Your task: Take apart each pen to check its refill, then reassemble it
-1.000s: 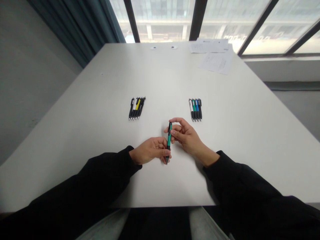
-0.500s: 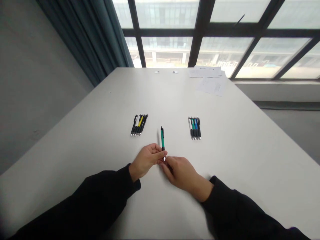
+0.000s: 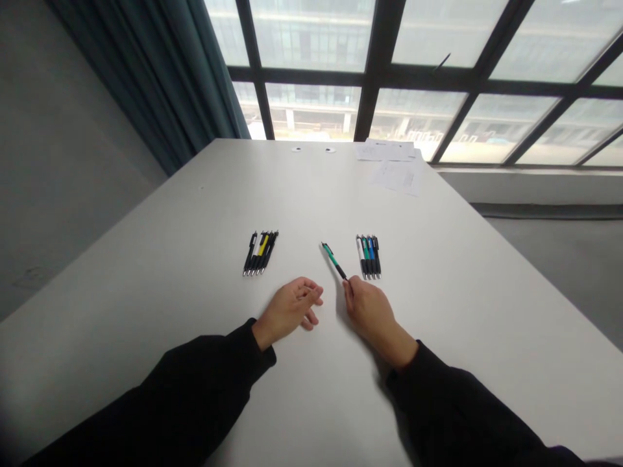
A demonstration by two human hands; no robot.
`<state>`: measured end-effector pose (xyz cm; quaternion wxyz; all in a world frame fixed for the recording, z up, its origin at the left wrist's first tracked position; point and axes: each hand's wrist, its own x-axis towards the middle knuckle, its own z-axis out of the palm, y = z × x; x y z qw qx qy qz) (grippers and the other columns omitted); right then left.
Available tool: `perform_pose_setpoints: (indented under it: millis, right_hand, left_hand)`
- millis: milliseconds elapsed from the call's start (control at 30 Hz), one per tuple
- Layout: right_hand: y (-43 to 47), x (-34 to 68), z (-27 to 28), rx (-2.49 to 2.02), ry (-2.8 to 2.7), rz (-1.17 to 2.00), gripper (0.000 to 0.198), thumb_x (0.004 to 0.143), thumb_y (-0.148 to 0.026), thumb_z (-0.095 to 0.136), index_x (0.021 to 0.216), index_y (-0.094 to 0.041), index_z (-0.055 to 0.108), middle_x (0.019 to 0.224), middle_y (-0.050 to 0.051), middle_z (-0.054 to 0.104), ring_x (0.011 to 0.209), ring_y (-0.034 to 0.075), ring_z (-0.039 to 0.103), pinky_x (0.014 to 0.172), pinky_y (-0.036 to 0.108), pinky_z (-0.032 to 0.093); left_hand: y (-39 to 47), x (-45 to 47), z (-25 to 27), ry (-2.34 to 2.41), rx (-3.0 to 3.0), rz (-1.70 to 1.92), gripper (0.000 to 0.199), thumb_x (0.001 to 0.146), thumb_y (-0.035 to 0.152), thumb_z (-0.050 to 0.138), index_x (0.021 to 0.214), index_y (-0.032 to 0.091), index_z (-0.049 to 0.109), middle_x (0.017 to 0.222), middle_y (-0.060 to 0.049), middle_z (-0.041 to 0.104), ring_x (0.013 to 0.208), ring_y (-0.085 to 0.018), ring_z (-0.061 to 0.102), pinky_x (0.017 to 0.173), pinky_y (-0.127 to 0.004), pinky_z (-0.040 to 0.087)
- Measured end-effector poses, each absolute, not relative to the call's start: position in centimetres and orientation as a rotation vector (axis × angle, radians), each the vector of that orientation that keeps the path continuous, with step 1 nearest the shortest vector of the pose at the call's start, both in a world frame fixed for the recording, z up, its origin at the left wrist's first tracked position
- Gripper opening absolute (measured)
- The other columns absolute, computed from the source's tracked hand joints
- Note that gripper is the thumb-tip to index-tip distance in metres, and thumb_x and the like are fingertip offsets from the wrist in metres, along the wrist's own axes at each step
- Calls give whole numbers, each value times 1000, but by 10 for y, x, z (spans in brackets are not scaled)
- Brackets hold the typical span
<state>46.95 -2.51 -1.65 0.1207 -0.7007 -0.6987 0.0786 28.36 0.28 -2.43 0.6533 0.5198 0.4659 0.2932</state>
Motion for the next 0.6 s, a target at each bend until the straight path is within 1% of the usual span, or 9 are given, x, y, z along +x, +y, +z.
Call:
perform_pose_setpoints:
  millis: [67,133,300,600]
  right_hand:
    - [-20,477,-17,-2148,-2005,163,33,104,-31,36,87,-16,59,74,10,69,64,19,63,57,29,28]
    - [-18,480,-18,-2229,-1986,111,32,104,-31,36,89,-16,60,75,10,70,63,20,64,56,29,26]
    - [-21,477,-14,-2348,-1989,14,31,102,-32,37,89,-16,61,74,11,72,63,23,67,54,30,27]
    - [-17,480,-11,-2482,-2001,46,41,102,-38,35,92,-16,67,82,15,74,73,29,72,61,31,42]
  left_hand:
    - [0,280,-28,1047,1217,683,50,81,63,65,93,15,55,79,-3,64,48,-11,62,40,-21,51]
    - [-3,277,-30,1039,1252,687,49,82,63,63,90,15,55,74,-2,64,48,-10,61,41,-20,50]
    - [-6,276,-29,1050,1320,661,45,86,60,60,88,16,56,73,-2,65,47,-10,59,39,-20,48]
    - [-7,277,-25,1079,1343,646,40,87,56,59,82,16,56,69,-1,63,43,-8,55,38,-19,46]
